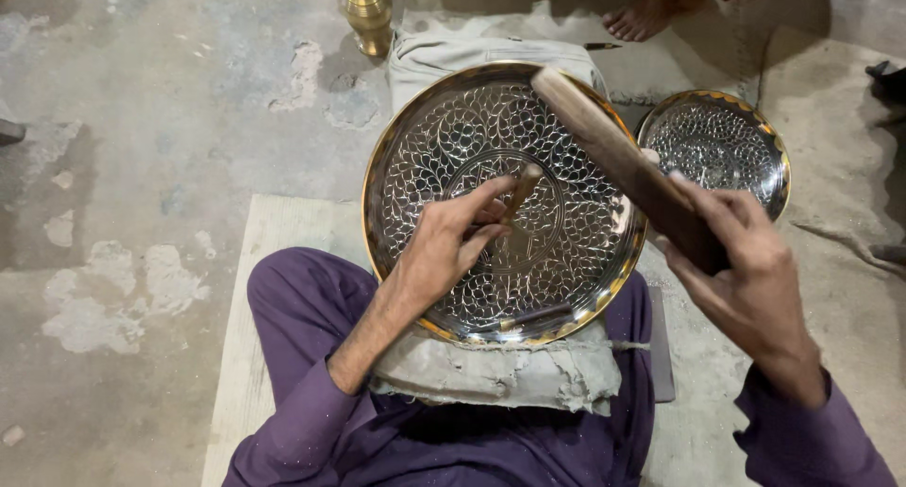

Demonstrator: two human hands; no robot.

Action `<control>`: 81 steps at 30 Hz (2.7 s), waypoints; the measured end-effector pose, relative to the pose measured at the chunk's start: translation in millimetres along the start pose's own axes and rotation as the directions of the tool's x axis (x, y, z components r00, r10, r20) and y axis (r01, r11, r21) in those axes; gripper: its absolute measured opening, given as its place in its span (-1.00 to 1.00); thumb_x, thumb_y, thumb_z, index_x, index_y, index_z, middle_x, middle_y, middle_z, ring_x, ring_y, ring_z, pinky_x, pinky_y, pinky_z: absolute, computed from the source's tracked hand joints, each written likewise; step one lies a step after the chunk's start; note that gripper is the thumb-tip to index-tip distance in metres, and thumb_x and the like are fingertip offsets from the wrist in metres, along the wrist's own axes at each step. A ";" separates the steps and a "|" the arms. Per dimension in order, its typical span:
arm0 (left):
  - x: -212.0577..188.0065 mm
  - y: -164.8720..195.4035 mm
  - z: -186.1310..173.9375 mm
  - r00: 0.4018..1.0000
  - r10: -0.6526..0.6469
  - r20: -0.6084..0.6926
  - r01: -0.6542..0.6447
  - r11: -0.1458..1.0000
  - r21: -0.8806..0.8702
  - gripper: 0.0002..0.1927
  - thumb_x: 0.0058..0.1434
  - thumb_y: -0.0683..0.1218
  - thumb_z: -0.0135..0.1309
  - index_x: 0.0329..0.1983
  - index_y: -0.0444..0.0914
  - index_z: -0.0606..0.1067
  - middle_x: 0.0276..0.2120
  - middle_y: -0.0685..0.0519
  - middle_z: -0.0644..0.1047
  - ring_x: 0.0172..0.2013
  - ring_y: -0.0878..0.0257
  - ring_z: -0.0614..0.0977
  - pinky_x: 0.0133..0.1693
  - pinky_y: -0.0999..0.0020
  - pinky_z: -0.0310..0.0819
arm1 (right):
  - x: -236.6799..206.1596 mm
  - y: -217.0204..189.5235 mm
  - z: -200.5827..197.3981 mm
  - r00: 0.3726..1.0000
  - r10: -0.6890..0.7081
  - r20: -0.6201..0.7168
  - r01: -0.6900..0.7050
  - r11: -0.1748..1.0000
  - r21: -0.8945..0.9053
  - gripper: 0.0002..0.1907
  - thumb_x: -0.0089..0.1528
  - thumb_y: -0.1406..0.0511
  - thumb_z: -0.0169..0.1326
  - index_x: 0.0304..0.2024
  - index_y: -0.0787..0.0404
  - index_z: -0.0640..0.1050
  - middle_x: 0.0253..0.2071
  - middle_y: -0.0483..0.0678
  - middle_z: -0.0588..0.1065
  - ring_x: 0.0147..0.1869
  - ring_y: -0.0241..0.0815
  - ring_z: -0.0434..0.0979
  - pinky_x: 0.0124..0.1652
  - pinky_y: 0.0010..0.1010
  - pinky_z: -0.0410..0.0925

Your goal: The person sits on the floor and uses a hammer and chisel to engrave a decorative pattern into a large metal plate. They repeatedly strike the chisel to create a textured surface on the plate.

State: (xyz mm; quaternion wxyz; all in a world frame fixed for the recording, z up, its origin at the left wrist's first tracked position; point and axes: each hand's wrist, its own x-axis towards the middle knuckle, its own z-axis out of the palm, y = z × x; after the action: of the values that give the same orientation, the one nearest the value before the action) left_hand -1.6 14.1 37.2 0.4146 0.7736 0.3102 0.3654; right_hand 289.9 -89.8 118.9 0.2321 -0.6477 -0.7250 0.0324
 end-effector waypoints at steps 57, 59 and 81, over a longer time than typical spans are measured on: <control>1.6 8.2 4.7 0.997 0.006 0.073 -0.010 0.999 0.051 -0.33 0.18 -0.40 0.10 0.35 -0.12 0.37 -0.11 -0.03 0.69 -0.14 0.19 0.77 -0.10 0.32 0.72 | 3.6 17.4 14.7 0.990 0.099 0.103 -0.102 0.995 0.016 -0.48 0.22 0.38 0.16 0.24 0.19 0.41 -0.03 0.08 0.56 -0.11 0.00 0.65 -0.13 -0.18 0.55; 4.2 10.1 1.8 0.994 0.037 0.101 -0.043 0.997 0.060 -0.32 0.14 -0.39 0.11 0.35 -0.13 0.37 -0.09 -0.04 0.68 -0.12 0.18 0.77 -0.08 0.31 0.72 | 1.1 16.6 17.7 0.997 0.031 0.074 -0.042 0.987 0.157 -0.45 0.18 0.44 0.13 0.25 0.25 0.40 0.01 0.12 0.55 -0.04 0.01 0.65 -0.06 -0.20 0.53; -20.7 -4.1 2.0 0.984 0.076 -0.164 -0.074 0.997 0.017 -0.49 0.32 -0.25 0.14 0.33 -0.12 0.41 0.01 -0.04 0.65 -0.04 0.16 0.75 -0.04 0.32 0.77 | -28.2 35.7 37.2 0.973 0.219 0.070 -0.222 0.975 0.031 -0.54 0.20 0.37 0.21 0.16 0.23 0.50 -0.13 0.04 0.60 -0.19 -0.13 0.63 -0.14 -0.23 0.50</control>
State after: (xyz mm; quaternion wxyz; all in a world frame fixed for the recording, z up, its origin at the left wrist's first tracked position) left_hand -11.9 -1.0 26.5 0.3694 0.7542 0.3157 0.4417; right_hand 310.3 -101.6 65.1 0.2154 -0.7181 -0.6551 0.0934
